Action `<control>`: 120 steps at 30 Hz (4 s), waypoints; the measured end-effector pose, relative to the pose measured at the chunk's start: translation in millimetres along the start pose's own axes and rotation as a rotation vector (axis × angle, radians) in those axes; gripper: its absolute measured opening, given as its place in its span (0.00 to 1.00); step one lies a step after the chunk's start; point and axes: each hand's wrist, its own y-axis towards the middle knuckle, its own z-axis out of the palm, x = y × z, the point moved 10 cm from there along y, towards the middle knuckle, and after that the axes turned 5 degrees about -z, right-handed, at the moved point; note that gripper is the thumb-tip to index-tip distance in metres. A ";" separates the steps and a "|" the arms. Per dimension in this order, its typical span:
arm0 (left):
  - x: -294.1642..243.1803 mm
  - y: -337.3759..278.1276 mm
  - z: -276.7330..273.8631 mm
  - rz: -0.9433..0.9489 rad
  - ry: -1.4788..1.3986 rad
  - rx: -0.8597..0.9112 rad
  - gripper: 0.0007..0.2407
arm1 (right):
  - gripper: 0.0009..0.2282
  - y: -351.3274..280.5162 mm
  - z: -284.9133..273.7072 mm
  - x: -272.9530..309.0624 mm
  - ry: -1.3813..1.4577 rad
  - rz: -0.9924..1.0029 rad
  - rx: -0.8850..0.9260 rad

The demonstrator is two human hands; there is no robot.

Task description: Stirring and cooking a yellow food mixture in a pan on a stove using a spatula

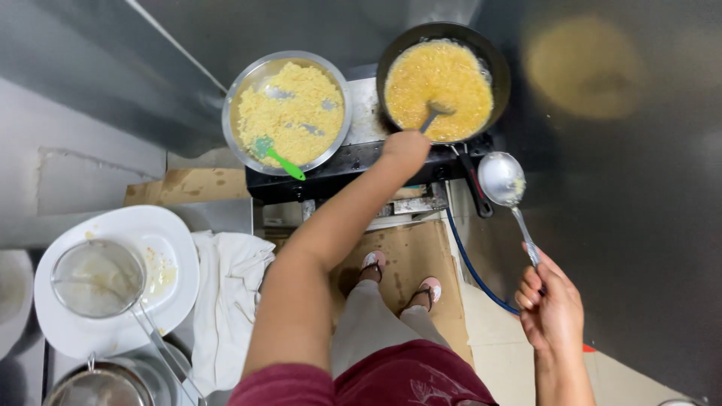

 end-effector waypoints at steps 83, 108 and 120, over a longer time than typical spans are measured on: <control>67.0 -17.9 -17.2 0.065 0.177 -0.089 0.14 | 0.18 -11.1 8.0 -20.2 0.083 0.059 -0.137; 7.2 43.5 14.8 0.066 0.003 -0.079 0.16 | 0.18 -18.4 -5.8 -25.1 0.114 0.035 -0.121; 42.6 -51.4 -56.0 0.124 -0.003 -0.190 0.11 | 0.19 -7.5 8.9 -13.8 0.104 -0.060 -0.007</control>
